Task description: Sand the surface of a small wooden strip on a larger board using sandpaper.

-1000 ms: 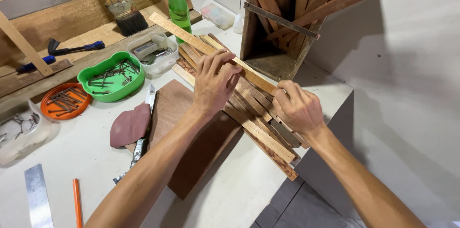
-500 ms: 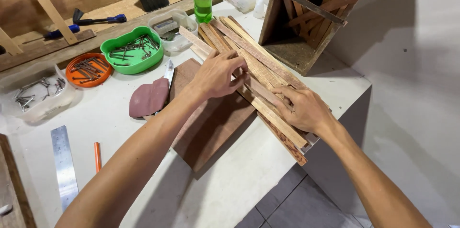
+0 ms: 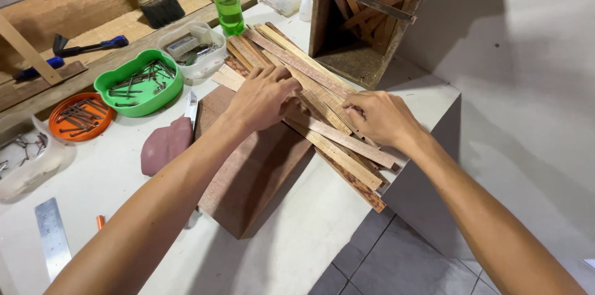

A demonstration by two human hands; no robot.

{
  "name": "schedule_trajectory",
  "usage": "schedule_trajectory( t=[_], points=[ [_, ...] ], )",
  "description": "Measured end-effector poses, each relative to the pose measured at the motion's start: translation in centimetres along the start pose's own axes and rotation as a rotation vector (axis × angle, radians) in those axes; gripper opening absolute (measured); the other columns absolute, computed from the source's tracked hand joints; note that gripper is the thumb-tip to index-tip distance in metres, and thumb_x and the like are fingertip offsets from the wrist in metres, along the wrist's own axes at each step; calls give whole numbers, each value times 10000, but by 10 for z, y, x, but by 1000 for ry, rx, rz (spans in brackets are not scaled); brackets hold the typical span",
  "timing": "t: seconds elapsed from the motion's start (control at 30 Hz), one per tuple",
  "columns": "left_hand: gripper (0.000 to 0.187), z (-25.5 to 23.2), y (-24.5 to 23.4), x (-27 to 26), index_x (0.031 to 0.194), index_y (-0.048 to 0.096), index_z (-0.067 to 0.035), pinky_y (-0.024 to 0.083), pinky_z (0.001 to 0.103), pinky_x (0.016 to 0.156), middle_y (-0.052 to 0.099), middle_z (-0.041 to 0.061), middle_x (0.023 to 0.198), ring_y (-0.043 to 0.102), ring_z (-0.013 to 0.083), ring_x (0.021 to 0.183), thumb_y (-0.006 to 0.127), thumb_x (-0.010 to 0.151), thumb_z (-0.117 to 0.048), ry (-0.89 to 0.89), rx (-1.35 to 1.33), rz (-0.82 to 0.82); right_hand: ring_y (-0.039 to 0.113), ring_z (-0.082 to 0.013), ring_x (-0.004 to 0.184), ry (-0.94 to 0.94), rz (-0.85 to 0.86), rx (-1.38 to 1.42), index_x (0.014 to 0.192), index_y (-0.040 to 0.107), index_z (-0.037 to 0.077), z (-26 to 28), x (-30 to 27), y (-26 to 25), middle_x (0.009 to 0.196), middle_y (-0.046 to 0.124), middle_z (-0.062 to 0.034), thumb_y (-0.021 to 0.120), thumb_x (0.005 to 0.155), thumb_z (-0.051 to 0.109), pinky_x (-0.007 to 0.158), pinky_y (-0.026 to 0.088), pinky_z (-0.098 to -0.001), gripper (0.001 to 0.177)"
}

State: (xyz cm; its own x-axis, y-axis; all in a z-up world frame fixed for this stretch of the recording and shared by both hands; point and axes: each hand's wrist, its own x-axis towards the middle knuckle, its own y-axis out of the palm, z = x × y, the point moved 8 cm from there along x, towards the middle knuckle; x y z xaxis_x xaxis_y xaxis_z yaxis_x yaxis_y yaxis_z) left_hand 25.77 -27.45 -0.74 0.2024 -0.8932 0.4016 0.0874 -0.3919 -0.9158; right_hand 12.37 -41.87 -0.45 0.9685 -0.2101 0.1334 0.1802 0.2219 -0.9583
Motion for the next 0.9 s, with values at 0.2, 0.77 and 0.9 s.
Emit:
schedule_trajectory(
  t=[0.2, 0.77, 0.9],
  points=[
    [300, -12, 18, 35, 1178, 735, -170, 427, 458, 1063, 672, 64, 1161, 596, 219, 1125, 697, 913, -308, -1, 36, 80, 747, -248, 892, 20, 50, -49, 1069, 794, 122, -17, 25, 14, 1062, 773, -75, 604, 911, 152, 819, 618, -432, 249],
    [622, -9, 39, 57, 1240, 697, -165, 493, 506, 1009, 616, 127, 1285, 542, 285, 1262, 852, 719, -466, -238, -65, 303, 694, -333, 897, 153, -17, 124, 1312, 634, -26, -44, 42, 47, 1075, 618, -202, 688, 927, 177, 825, 629, -429, 438],
    [632, -12, 39, 56, 1313, 652, -169, 482, 506, 1042, 614, 120, 1306, 552, 274, 1276, 822, 767, -437, -224, -32, 290, 692, -375, 867, 183, -75, 130, 1276, 636, -74, -40, 40, 42, 1138, 587, -242, 672, 920, 101, 765, 650, -412, 399]
  ],
)
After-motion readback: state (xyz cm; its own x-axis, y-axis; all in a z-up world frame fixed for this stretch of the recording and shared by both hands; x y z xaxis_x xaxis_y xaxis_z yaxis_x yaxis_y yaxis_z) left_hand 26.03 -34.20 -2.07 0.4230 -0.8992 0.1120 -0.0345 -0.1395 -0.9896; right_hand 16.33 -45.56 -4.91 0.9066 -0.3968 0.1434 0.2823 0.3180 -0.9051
